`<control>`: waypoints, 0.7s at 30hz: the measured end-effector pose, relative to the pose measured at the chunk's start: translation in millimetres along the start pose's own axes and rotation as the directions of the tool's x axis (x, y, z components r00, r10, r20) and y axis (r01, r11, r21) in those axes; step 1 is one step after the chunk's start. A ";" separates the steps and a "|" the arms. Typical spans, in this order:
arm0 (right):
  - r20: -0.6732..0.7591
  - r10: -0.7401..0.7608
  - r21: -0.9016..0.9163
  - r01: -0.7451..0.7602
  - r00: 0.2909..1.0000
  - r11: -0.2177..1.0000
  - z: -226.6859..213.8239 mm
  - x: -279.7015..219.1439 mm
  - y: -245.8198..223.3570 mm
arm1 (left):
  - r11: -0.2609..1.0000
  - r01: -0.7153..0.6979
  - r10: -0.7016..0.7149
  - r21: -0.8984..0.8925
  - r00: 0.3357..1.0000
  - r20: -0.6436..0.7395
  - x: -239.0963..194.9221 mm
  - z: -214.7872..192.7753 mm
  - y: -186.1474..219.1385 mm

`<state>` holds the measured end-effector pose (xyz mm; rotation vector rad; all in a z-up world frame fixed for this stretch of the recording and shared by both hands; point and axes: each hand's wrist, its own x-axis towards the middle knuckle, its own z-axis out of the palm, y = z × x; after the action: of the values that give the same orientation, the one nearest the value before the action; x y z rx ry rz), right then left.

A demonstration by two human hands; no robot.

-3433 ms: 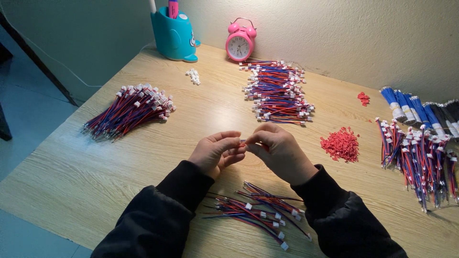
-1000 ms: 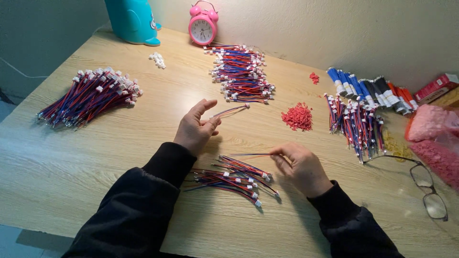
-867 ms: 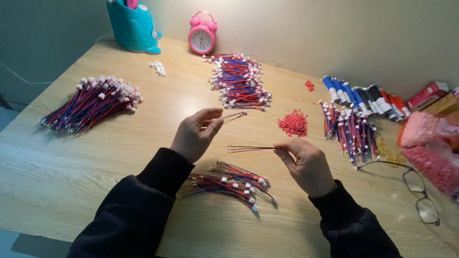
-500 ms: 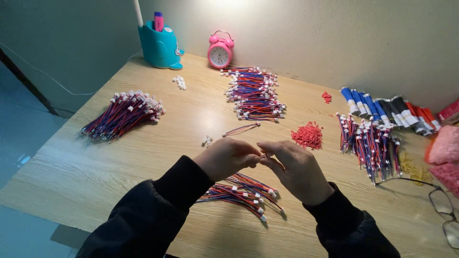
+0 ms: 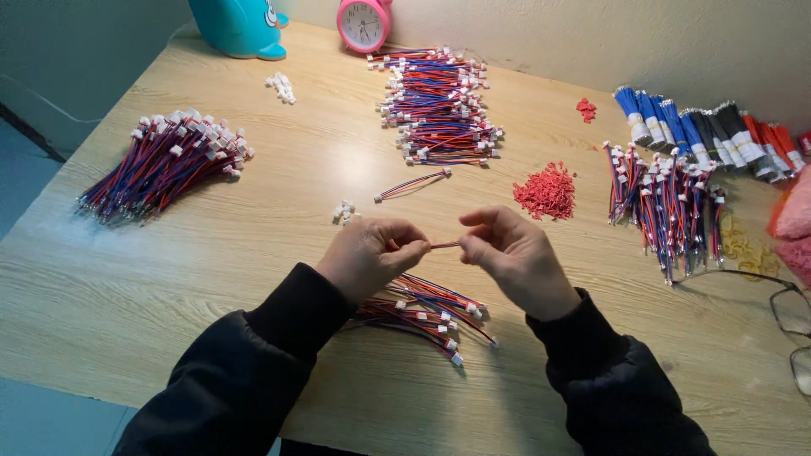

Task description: Manually assembling small electrical connectors by inserting wires into plastic housings

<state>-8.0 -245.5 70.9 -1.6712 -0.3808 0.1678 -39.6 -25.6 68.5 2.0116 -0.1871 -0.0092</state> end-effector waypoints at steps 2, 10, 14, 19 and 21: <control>-0.102 0.049 -0.026 -0.052 0.994 0.998 -15.6 10.6 11.7 | 0.999 0.046 -0.048 -0.027 0.996 -0.069 2.9 -8.9 -19.7; -0.003 -0.165 -0.631 0.126 0.986 0.765 -9.8 17.3 -7.1 | 0.995 0.097 -0.095 0.028 0.993 -0.072 7.3 -14.6 -44.6; 0.333 -0.332 -0.725 0.465 0.883 0.509 24.8 22.5 -36.1 | 0.997 0.052 -0.049 0.057 0.997 -0.059 8.2 -12.0 -39.9; 0.247 0.037 -0.485 0.091 0.968 0.870 31.4 40.1 11.2 | 0.992 0.065 -0.074 -0.107 0.994 -0.076 12.4 -4.7 -59.4; 0.211 0.122 -0.379 -0.034 0.970 0.925 32.0 44.1 18.5 | 0.975 0.076 -0.095 -0.208 0.992 -0.083 17.7 -1.0 -74.0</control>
<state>25.4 -202.2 53.1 -2.0529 -0.5473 0.3714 -12.5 4.2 3.9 1.8093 -0.0378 0.0096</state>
